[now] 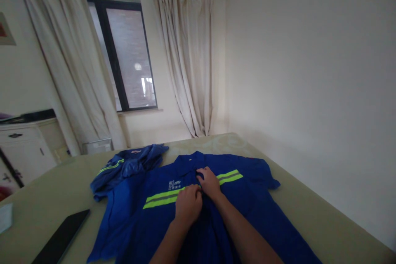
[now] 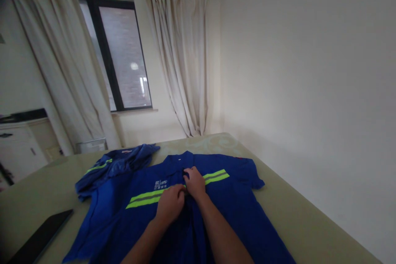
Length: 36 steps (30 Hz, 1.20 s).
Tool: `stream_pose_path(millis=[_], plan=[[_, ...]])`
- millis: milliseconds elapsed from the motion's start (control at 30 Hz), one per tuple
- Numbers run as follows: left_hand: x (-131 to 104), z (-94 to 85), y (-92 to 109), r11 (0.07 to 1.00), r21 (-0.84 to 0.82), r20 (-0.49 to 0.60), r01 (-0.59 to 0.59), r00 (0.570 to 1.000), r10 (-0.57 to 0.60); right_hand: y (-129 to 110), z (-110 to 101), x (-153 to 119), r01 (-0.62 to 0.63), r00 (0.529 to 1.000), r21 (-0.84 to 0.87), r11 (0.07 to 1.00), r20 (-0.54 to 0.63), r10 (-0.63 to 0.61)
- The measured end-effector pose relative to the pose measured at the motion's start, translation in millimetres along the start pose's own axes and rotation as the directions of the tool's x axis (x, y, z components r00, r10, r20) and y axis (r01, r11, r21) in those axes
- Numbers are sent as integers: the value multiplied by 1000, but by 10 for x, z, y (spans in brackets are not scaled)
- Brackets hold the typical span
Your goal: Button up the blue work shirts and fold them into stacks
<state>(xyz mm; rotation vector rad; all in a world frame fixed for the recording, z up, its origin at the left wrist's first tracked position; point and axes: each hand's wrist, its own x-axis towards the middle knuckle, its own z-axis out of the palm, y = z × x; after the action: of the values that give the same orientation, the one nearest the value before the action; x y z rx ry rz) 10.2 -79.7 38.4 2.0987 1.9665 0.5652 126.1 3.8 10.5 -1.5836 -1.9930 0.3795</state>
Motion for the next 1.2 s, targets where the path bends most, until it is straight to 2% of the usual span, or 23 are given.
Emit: stream_pose_path(millis=[133, 267, 467, 700, 867, 1000, 1200], plan=[[396, 21, -39, 980, -18, -18, 197, 980, -197, 43, 39, 16, 17, 1000, 3, 1000, 11, -17], [532, 142, -88, 959, -40, -40, 281, 958, -282, 59, 68, 18, 24, 1000, 51, 998, -3, -24], [556, 203, -212, 960, -90, -29, 265, 963, -268, 63, 87, 35, 10, 1000, 66, 998, -5, -9], [634, 171, -292, 946, -263, -106, 189, 969, -223, 33, 56, 44, 65, 997, 127, 990, -41, -61], [668, 176, -377, 899, -400, -107, 181, 965, -241, -51, 27, 1, 60, 996, -7, 998, -71, -60], [689, 186, -423, 866, -476, -111, 154, 966, -233, -117, 9, -50, 138, 986, -125, 982, -71, -148], [696, 216, -433, 852, -510, -140, 119, 966, -218, -102, -10, -47, 164, 983, -117, 980, -68, -172]])
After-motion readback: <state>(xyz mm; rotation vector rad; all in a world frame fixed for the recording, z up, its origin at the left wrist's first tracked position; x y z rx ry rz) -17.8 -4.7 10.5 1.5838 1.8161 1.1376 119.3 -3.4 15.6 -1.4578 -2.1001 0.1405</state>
